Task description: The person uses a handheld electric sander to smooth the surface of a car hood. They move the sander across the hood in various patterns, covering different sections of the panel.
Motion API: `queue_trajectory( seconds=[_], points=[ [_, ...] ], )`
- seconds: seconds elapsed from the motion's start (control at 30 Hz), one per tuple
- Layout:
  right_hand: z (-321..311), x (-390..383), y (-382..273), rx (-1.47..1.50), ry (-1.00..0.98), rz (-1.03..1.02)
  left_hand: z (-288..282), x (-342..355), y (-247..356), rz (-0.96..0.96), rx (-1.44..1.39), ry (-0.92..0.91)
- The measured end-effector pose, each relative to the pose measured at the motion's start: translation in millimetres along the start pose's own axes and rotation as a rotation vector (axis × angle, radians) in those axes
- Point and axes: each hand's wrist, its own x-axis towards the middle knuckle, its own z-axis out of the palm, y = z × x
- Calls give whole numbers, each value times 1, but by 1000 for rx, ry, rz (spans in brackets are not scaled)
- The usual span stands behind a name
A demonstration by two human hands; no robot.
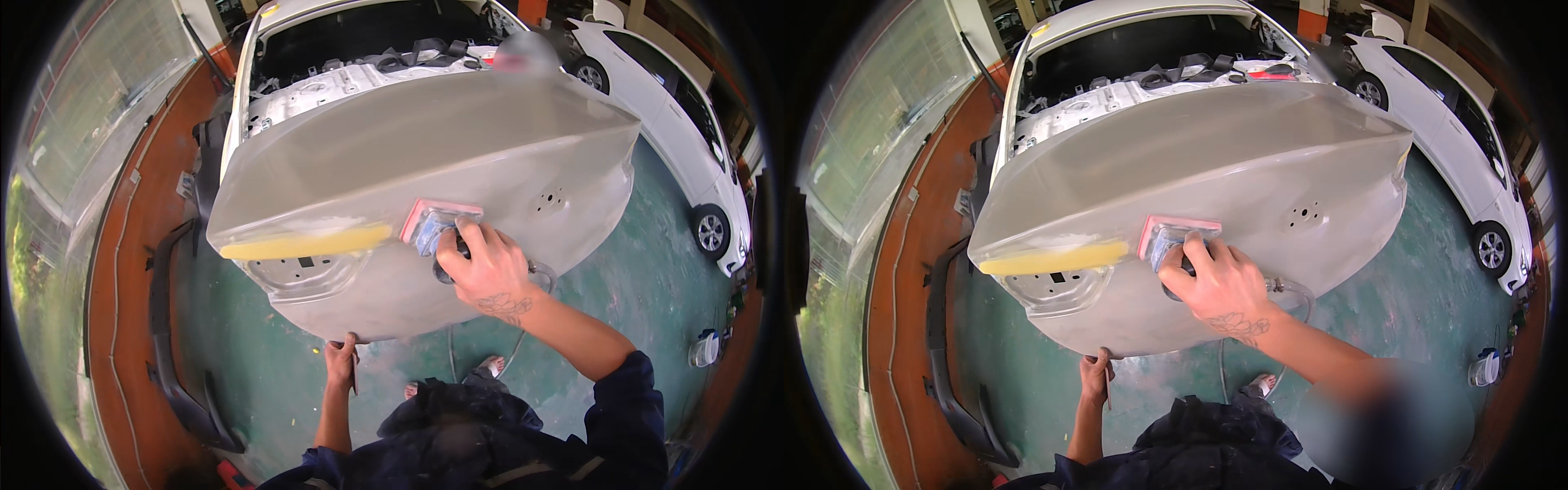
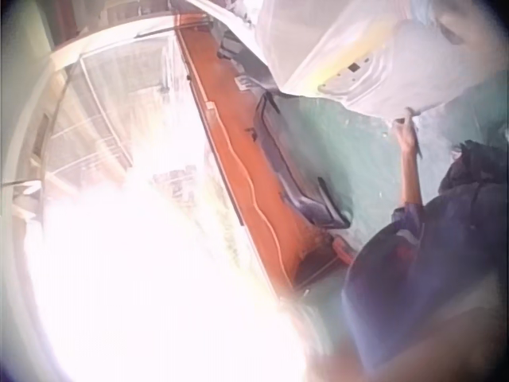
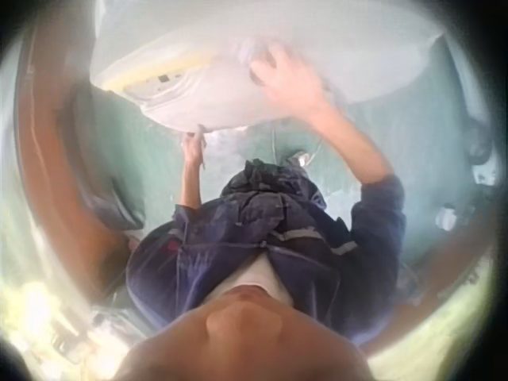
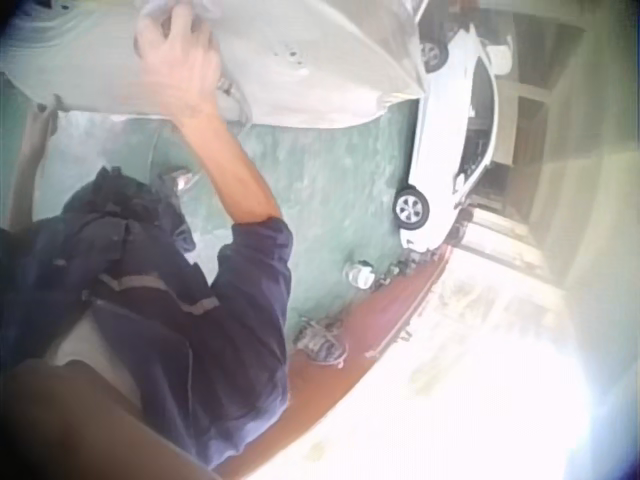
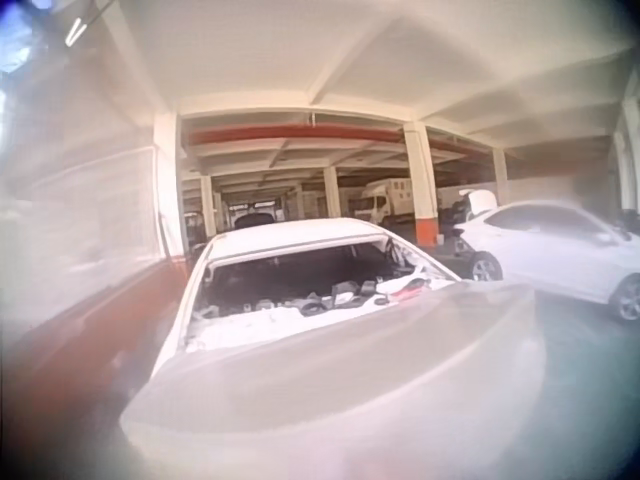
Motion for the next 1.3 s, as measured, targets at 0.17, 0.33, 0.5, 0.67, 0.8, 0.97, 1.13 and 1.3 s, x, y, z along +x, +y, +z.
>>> queue_trajectory(
  seconds=[0.17,0.33,0.5,0.67,0.8,0.97,1.13,1.3],
  points=[
    [1,-11,-19,78,-217,-3,-2,0,4,-25,3,18],
    [6,-12,-17,70,-115,14,0,0,5,0,20,25],
    [5,-3,-9,87,-72,-19,-4,5,-7,27,37,-33],
    [3,-7,-23,63,-188,-30,-1,-1,3,31,23,-26],
    [1,2,-10,101,-39,29,-3,-1,-1,33,8,-16],
    [9,-16,-8,94,-69,20,1,-1,-1,27,-5,-11],
    [15,-24,11,83,92,87,-3,0,6,11,1,-36],
    [0,-56,69,-16,109,58,-8,1,2,11,37,-52]
  ],
)
